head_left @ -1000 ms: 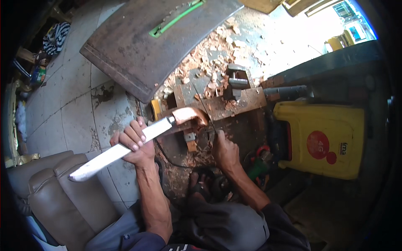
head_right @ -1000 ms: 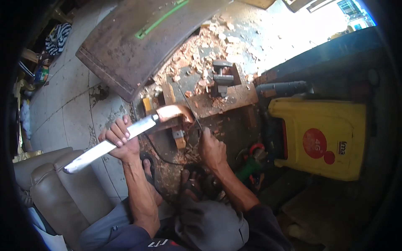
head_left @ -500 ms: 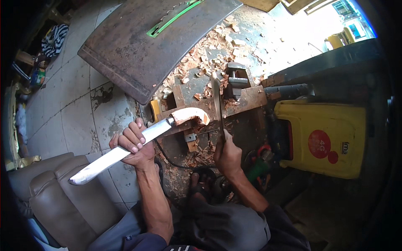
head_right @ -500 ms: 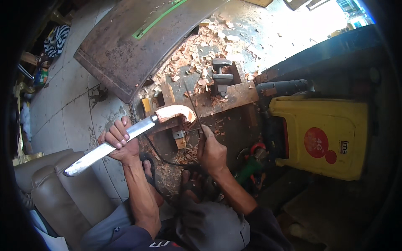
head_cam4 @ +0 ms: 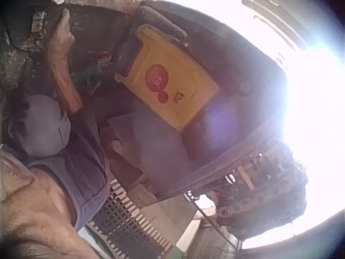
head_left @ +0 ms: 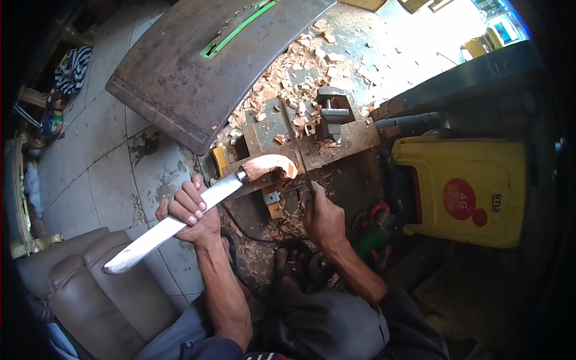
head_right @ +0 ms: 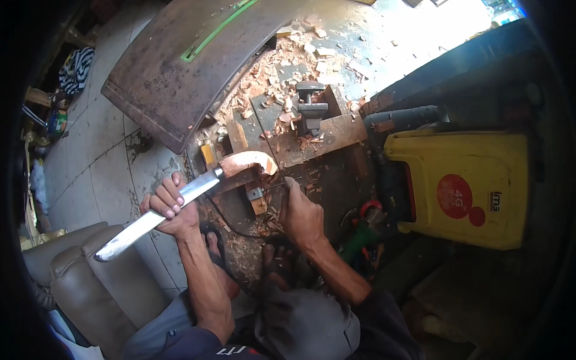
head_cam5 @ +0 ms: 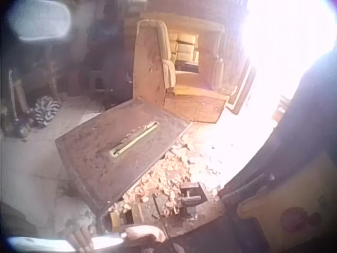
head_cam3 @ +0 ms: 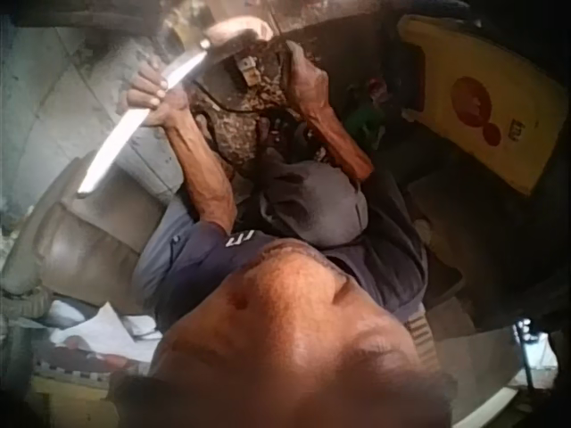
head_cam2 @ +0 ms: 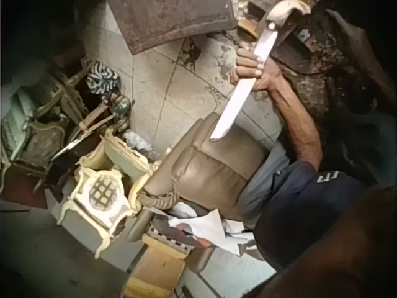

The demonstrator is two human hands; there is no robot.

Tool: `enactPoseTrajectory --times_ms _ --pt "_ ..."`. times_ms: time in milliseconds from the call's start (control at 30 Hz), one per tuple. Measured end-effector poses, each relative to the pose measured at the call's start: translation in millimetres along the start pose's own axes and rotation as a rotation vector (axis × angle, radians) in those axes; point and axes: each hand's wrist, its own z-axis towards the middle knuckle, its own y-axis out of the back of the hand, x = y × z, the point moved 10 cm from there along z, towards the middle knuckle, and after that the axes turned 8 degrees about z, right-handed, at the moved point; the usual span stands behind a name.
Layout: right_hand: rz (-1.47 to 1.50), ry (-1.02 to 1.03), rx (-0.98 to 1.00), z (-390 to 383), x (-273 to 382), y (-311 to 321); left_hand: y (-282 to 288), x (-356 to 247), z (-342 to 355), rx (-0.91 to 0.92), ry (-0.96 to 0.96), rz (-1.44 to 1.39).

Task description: The person carves a wooden handle using a machete, removing thin wood shavings by hand while holding the handle over a workspace.

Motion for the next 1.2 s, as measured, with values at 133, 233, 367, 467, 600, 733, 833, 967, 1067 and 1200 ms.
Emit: enactPoseTrajectory --times_ms 133,233,367,467,600,733,833,967,1067,1200 --pt "-0.146 -0.112 0.185 -4.1 -26.5 -18.8 -1.2 1.7 -1.6 0.003 0.014 0.002" --pt "-0.14 -0.115 0.208 -1.4 -25.0 -19.1 -4.4 1.6 2.6 0.012 -0.005 0.01" --pt "-0.125 -0.114 0.2 -5.5 -31.5 -24.4 0.8 1.1 -4.0 -0.006 0.011 -0.005" --pt "-0.188 -0.208 0.322 -6.5 -45.2 -28.5 -2.2 1.5 -1.1 -0.028 -0.001 0.004" --pt "0.129 0.046 -0.076 -0.4 3.5 1.7 0.6 -1.4 -2.3 -0.013 0.005 -0.001" --pt "-0.202 -0.297 0.27 -6.0 -64.4 -31.2 -0.7 3.2 -4.2 -0.021 0.034 -0.013" --pt "-0.054 -0.303 0.198 -5.3 -54.8 -19.0 15.0 9.0 -5.2 -0.057 0.074 -0.063" --pt "0.198 -0.384 0.095 -10.6 -56.2 -8.8 71.8 35.0 -8.8 -0.1 0.145 -0.195" --pt "0.316 -0.434 0.07 -19.6 -59.3 -9.8 101.6 50.4 -12.3 -0.12 0.173 -0.279" --pt "0.336 -0.43 0.045 -32.5 -69.3 -6.4 131.8 73.1 -21.6 -0.297 0.255 -0.441"
